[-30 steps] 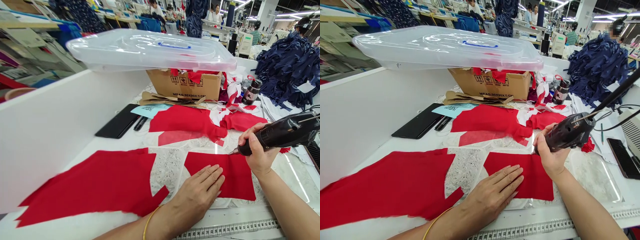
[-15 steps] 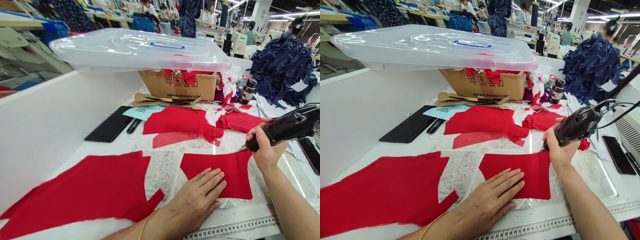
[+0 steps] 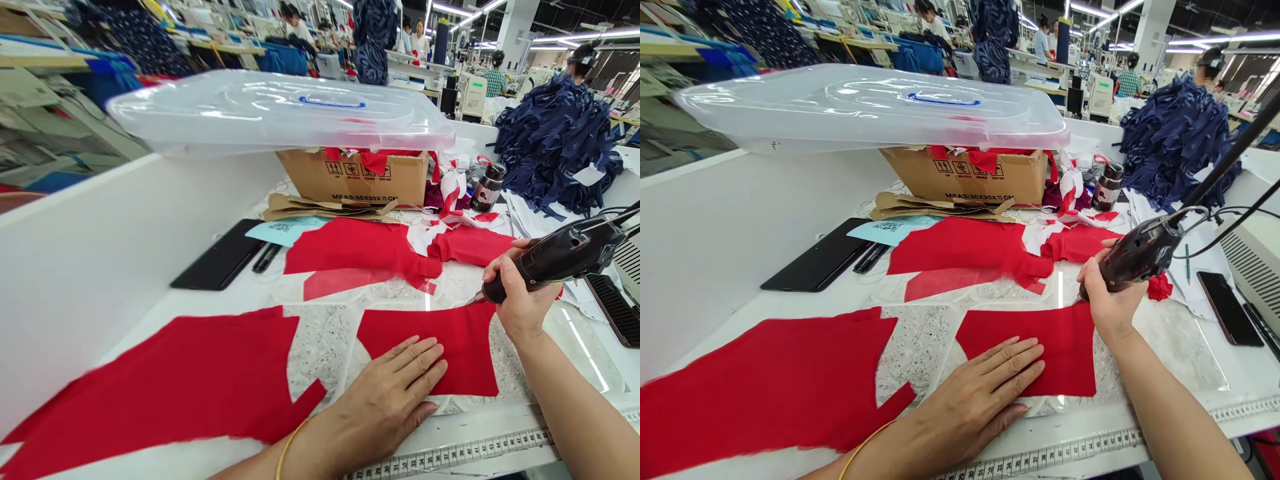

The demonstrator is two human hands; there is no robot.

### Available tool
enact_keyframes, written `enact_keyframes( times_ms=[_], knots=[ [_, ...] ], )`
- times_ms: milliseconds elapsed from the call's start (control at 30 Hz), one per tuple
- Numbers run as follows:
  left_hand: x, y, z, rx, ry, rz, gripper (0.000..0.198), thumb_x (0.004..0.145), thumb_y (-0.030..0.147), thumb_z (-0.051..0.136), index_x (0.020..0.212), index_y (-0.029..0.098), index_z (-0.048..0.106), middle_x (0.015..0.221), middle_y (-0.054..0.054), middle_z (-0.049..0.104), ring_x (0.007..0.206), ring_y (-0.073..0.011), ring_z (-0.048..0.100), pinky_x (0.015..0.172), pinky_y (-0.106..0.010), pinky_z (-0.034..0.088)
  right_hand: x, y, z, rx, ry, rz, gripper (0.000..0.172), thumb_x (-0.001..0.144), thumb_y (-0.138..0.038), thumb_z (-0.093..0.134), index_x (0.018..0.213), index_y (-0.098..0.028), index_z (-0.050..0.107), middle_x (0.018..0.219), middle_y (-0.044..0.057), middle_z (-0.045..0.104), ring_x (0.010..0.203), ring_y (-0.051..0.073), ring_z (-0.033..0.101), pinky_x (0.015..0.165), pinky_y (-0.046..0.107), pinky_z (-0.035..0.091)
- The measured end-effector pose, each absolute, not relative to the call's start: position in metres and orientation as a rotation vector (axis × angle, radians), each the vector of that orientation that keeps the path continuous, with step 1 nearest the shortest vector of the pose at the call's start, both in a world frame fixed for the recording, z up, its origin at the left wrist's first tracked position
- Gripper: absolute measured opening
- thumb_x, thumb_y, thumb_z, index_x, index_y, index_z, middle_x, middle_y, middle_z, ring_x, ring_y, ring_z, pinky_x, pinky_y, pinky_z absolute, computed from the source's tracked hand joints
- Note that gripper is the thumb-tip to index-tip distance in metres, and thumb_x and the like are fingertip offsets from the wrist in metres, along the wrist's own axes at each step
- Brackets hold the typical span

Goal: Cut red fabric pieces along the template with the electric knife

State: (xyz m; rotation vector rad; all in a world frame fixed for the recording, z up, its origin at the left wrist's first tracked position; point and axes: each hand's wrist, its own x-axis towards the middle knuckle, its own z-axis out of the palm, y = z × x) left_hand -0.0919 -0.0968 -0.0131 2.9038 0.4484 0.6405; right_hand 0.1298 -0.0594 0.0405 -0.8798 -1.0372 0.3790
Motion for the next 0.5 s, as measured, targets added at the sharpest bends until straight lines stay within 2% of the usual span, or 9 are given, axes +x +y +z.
enact_keyframes(
  times_ms=[200,367,500],
  knots=[
    [-0.085,-0.108,-0.009,2.929,0.397,0.606,0.037,0.103,0.029,0.049,0.134,0.011,0.059,0.140,-0.015,0.062,0.135,-0.0256,0.056,0.113,-0.041,0.049,0.147,-0.066,0.043,-0.923,-1.061,0.373,0.025,0.082,-0.029,0.071,0.099,-0.021,0.054,0.061,-0.008,0.059,0.046,0.014,0.060,0.047,0.027,0.047],
    [-0.060,-0.120,-0.004,2.941,0.344,0.515,0.039,0.103,0.033,0.050,0.135,0.012,0.058,0.143,-0.013,0.061,0.137,-0.0241,0.053,0.116,-0.038,0.045,0.161,-0.060,0.040,-0.961,-1.036,0.308,0.029,0.080,-0.035,0.070,0.098,-0.021,0.052,0.060,-0.009,0.056,0.047,0.014,0.059,0.052,0.028,0.048],
    [-0.024,-0.117,-0.009,2.995,0.450,0.560,0.041,0.102,0.035,0.050,0.135,0.010,0.057,0.144,-0.017,0.059,0.137,-0.0263,0.053,0.114,-0.037,0.046,0.159,-0.054,0.037,-0.967,-0.996,0.303,0.028,0.078,-0.036,0.070,0.093,-0.021,0.053,0.059,-0.009,0.056,0.047,0.013,0.058,0.054,0.029,0.047]
  ],
)
